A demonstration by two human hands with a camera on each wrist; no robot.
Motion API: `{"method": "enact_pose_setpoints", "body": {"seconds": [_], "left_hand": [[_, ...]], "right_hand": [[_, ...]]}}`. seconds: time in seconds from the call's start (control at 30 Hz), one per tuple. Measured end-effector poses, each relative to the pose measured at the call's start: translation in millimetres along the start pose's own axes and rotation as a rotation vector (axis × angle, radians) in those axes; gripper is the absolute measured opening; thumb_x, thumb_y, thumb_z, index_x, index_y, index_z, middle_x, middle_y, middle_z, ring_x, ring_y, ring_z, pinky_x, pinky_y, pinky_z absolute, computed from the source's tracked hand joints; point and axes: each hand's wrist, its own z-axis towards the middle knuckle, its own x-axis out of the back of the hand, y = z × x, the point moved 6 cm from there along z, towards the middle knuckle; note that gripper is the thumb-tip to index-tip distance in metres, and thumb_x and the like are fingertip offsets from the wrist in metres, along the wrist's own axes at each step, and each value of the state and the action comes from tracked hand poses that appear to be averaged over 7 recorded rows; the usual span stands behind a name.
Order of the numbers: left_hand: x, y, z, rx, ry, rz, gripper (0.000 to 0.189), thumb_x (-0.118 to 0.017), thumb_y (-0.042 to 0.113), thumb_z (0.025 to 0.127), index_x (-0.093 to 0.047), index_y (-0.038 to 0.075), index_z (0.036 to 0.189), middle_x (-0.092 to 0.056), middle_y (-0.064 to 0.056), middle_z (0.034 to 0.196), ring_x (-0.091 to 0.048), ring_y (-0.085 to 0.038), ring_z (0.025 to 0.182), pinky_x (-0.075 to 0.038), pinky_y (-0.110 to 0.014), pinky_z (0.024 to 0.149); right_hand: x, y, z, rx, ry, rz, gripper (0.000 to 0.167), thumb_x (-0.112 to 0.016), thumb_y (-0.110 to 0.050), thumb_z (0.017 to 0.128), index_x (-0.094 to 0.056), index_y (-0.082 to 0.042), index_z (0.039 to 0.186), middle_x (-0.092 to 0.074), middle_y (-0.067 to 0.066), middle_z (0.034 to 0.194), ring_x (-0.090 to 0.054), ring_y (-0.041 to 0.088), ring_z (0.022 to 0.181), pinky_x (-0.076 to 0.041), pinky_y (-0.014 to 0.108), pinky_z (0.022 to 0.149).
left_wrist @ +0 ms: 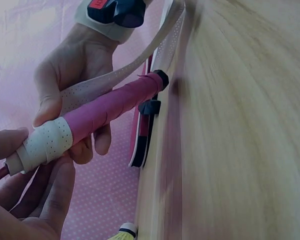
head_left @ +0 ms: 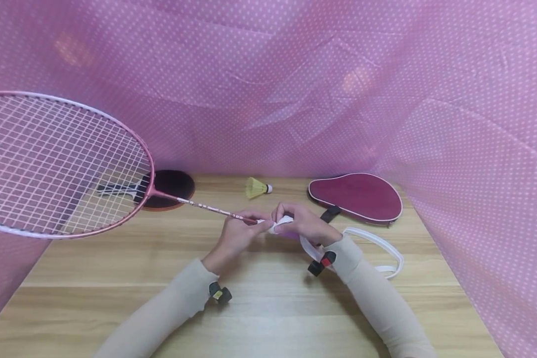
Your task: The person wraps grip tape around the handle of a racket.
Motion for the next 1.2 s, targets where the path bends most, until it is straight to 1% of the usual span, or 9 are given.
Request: {"method": "enact_pose_setpoints", "body": {"seconds": [0.17, 0.33, 0.5, 0.6, 0.77, 0.9, 0.97, 1.07, 1.2], "left_hand": [[-1.1, 0.5, 0.2, 0.008, -0.011, -0.005, 0.021, -0.087, 0.029, 0.079, -0.08, 0.02, 0.097, -0.079, -0.001, 0.096, -0.067, -0.016, 0.086, -0.052, -0.031, 0.079], [-1.4, 4.2, -1.1, -0.02, -0.034, -0.026, 0.019, -0.086, 0.026, 0.08, -0.08, 0.018, 0.097, -0.079, -0.002, 0.094, -0.067, -0.016, 0.084, -0.052, -0.031, 0.079], [-1.5, 5.1, -1.2, -0.038, -0.052, -0.042, 0.019, -0.085, 0.02, 0.081, -0.08, 0.014, 0.098, -0.079, -0.004, 0.092, -0.066, -0.014, 0.081, -0.052, -0.026, 0.074], [-1.0, 5.5, -0.8, -0.045, -0.063, -0.039, 0.017, -0.085, 0.019, 0.081, -0.08, 0.015, 0.096, -0.079, -0.004, 0.093, -0.066, -0.014, 0.082, -0.052, -0.026, 0.074], [-1.4, 5.1, 0.3, -0.049, -0.111, -0.039, 0.018, -0.084, 0.019, 0.081, -0.08, 0.015, 0.098, -0.079, -0.005, 0.096, -0.066, -0.015, 0.084, -0.052, -0.027, 0.076], [-4.0, 6.2, -0.2, -0.053, -0.162, -0.038, 0.019, -0.083, 0.017, 0.082, -0.079, 0.015, 0.101, -0.079, -0.004, 0.1, -0.067, -0.013, 0.085, -0.053, -0.028, 0.078], [-5.7, 6.5, -1.1, -0.053, -0.18, -0.046, 0.019, -0.083, 0.016, 0.083, -0.079, 0.014, 0.102, -0.078, -0.004, 0.104, -0.068, -0.013, 0.087, -0.053, -0.029, 0.08], [-7.9, 6.6, -2.2, -0.057, -0.199, -0.059, 0.019, -0.082, 0.013, 0.082, -0.079, 0.014, 0.102, -0.078, -0.005, 0.11, -0.069, -0.014, 0.092, -0.054, -0.031, 0.085], [-11.1, 7.6, -4.8, -0.087, -0.218, -0.046, 0.021, -0.082, 0.01, 0.081, -0.079, 0.014, 0.102, -0.074, -0.007, 0.118, -0.067, -0.018, 0.104, -0.055, -0.035, 0.093]], "right_hand": [[3.2, -2.5, -1.5, -0.007, -0.012, -0.023, 0.014, -0.076, -0.008, 0.086, -0.062, -0.007, 0.088, -0.066, 0.004, 0.097, -0.062, 0.023, 0.106, -0.045, 0.038, 0.102], [8.2, -7.4, -3.8, 0.0, -0.009, -0.107, 0.011, -0.078, -0.016, 0.085, -0.068, -0.011, 0.086, -0.071, 0.003, 0.095, -0.066, 0.023, 0.104, -0.046, 0.041, 0.103], [13.4, -10.4, -4.9, -0.011, 0.018, -0.214, 0.009, -0.079, -0.022, 0.085, -0.072, -0.018, 0.083, -0.075, -0.003, 0.095, -0.068, 0.018, 0.103, -0.049, 0.04, 0.101], [19.2, -11.3, -4.7, -0.029, 0.06, -0.264, 0.009, -0.081, -0.023, 0.084, -0.073, -0.02, 0.08, -0.076, -0.005, 0.094, -0.069, 0.016, 0.101, -0.051, 0.039, 0.098], [29.2, -12.6, -6.8, -0.053, 0.12, -0.312, 0.011, -0.082, -0.025, 0.084, -0.074, -0.021, 0.077, -0.076, -0.005, 0.085, -0.068, 0.016, 0.089, -0.053, 0.036, 0.085], [33.1, -12.5, -8.3, -0.073, 0.108, -0.355, 0.009, -0.08, -0.026, 0.085, -0.075, -0.021, 0.079, -0.075, -0.006, 0.081, -0.065, 0.012, 0.083, -0.052, 0.032, 0.079], [34.0, -11.8, -9.7, -0.085, 0.078, -0.337, 0.008, -0.078, -0.024, 0.087, -0.075, -0.019, 0.082, -0.075, -0.004, 0.082, -0.066, 0.012, 0.085, -0.054, 0.031, 0.081], [34.2, -10.1, -12.1, -0.099, 0.026, -0.254, 0.006, -0.074, -0.018, 0.091, -0.074, -0.012, 0.088, -0.075, 0.001, 0.087, -0.071, 0.014, 0.088, -0.06, 0.033, 0.085], [34.1, -5.2, -14.4, -0.116, -0.001, -0.156, 0.009, -0.07, -0.014, 0.094, -0.072, -0.005, 0.092, -0.073, 0.005, 0.089, -0.073, 0.017, 0.089, -0.063, 0.037, 0.084]]}}
